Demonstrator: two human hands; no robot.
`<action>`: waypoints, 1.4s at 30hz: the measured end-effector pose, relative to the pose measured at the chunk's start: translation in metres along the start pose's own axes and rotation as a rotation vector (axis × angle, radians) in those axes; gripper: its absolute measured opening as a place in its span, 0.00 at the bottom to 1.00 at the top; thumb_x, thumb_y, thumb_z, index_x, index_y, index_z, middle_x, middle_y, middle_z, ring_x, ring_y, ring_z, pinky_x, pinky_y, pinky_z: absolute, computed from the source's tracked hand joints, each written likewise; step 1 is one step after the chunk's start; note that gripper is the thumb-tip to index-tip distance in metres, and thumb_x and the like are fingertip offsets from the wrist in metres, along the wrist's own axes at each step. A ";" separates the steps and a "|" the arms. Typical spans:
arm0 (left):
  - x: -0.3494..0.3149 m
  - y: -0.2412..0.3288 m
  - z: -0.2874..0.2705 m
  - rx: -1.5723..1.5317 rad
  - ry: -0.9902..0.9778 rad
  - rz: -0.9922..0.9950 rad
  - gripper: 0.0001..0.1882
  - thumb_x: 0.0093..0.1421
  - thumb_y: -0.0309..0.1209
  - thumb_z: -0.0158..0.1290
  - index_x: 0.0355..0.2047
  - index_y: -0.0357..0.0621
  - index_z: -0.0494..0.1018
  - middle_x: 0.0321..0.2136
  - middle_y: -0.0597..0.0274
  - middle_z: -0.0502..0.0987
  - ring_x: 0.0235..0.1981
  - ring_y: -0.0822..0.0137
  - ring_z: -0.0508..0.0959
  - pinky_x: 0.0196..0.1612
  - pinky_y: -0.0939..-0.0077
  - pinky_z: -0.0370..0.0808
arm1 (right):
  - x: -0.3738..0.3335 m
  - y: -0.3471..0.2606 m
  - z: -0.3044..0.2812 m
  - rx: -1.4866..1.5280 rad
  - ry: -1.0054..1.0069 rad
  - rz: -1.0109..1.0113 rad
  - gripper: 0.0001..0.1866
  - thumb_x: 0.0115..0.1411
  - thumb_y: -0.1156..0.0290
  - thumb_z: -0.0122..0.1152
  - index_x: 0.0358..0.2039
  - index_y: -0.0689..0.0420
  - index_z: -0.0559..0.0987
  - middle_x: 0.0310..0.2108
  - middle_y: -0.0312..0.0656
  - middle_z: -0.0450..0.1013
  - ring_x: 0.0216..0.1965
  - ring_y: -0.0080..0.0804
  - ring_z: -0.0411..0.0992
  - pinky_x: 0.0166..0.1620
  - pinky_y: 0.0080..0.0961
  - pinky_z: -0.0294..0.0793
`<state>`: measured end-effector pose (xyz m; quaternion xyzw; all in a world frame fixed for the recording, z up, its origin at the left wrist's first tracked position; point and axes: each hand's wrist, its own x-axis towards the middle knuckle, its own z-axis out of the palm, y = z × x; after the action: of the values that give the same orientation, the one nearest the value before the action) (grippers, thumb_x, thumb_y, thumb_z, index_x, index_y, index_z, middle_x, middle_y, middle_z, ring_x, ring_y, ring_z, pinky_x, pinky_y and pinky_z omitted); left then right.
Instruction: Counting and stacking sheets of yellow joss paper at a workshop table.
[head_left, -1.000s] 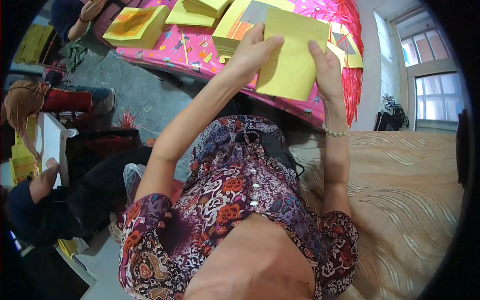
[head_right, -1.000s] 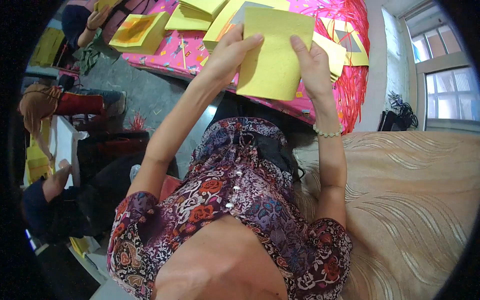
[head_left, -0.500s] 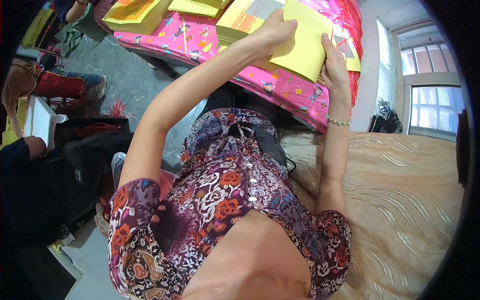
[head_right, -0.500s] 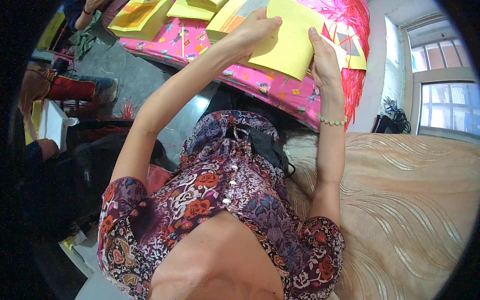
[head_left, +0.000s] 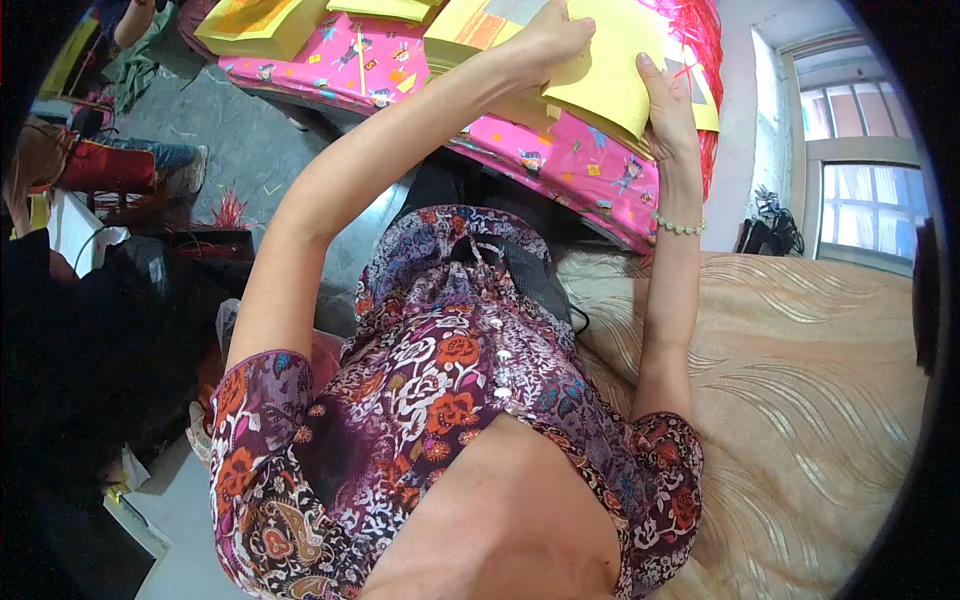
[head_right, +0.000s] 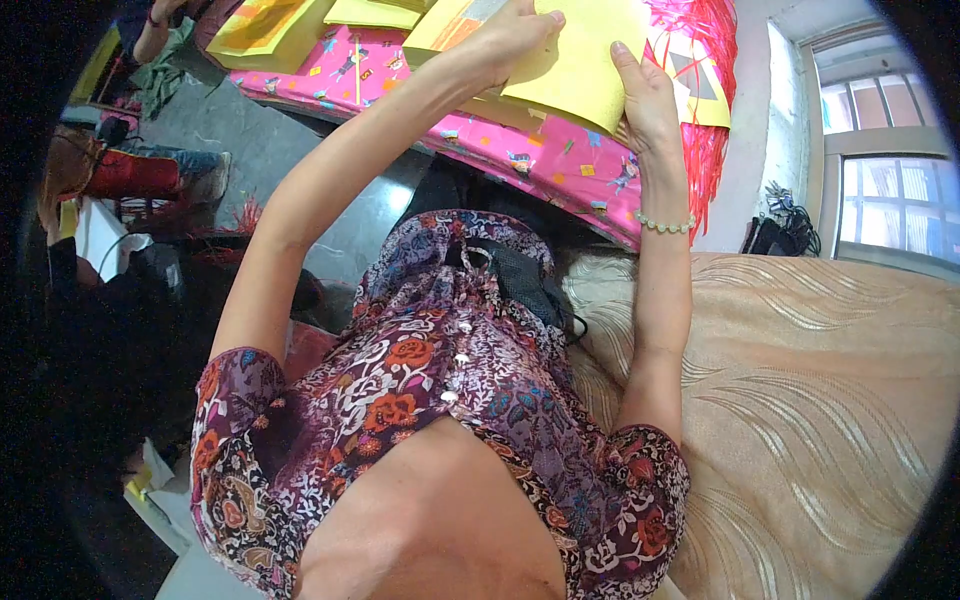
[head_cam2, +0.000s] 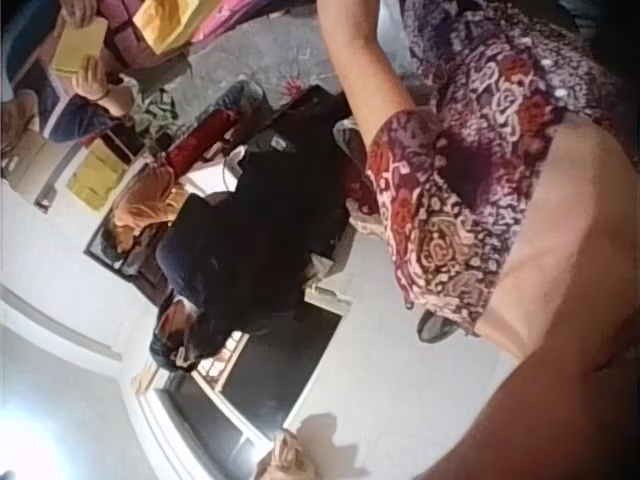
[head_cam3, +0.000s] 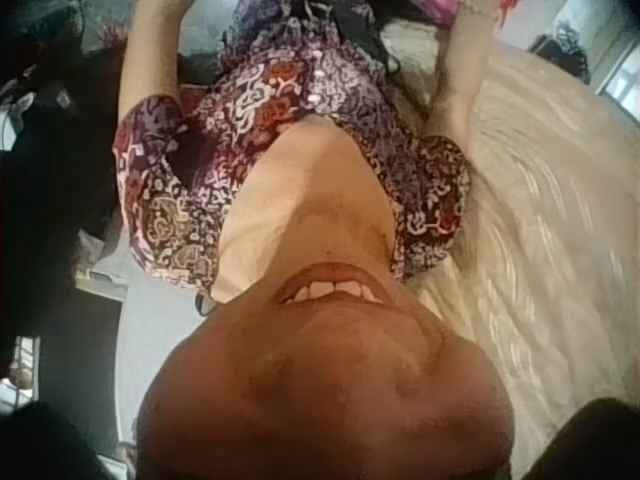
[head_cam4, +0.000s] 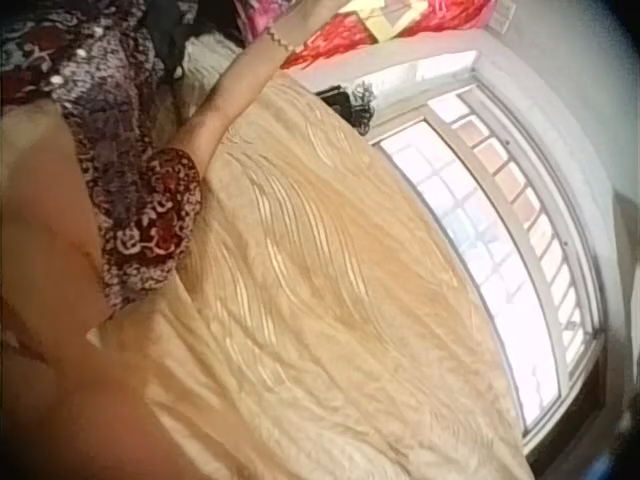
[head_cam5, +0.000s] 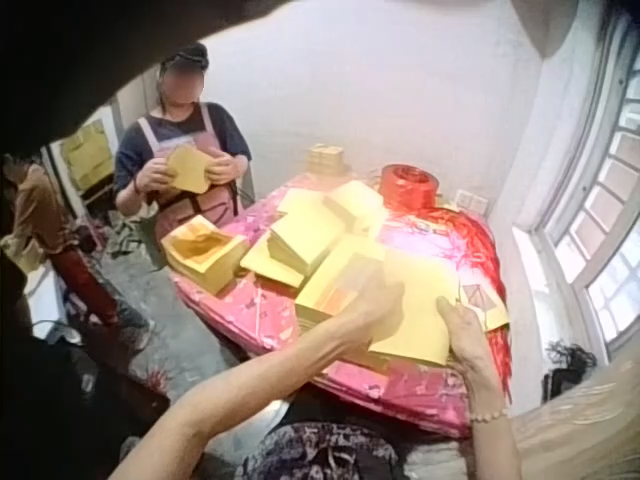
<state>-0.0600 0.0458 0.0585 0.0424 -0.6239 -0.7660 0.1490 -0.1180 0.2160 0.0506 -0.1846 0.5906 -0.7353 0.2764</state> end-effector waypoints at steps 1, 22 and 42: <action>0.001 -0.002 -0.001 -0.013 -0.004 -0.051 0.17 0.61 0.24 0.39 0.46 0.29 0.70 0.39 0.51 0.76 0.38 0.62 0.75 0.41 0.67 0.73 | 0.000 0.000 0.000 -0.008 0.001 -0.003 0.18 0.67 0.64 0.50 0.45 0.69 0.74 0.40 0.48 0.76 0.35 0.27 0.77 0.38 0.22 0.80; -0.029 0.024 0.015 -0.203 0.075 0.148 0.15 0.57 0.30 0.49 0.39 0.31 0.75 0.33 0.49 0.79 0.36 0.61 0.79 0.39 0.68 0.76 | -0.036 -0.013 -0.003 -0.301 -0.020 0.058 0.19 0.65 0.56 0.53 0.37 0.62 0.79 0.30 0.38 0.78 0.26 0.20 0.76 0.28 0.16 0.76; -0.066 0.039 0.015 -0.223 -0.016 -0.024 0.18 0.68 0.25 0.40 0.58 0.37 0.58 0.52 0.56 0.71 0.52 0.69 0.71 0.55 0.73 0.67 | -0.097 -0.028 0.006 -0.311 -0.184 0.183 0.20 0.67 0.57 0.50 0.42 0.63 0.78 0.32 0.38 0.78 0.30 0.20 0.76 0.31 0.16 0.77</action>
<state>0.0064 0.0715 0.0916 0.0268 -0.5354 -0.8328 0.1385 -0.0442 0.2757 0.0843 -0.2370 0.6835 -0.5873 0.3631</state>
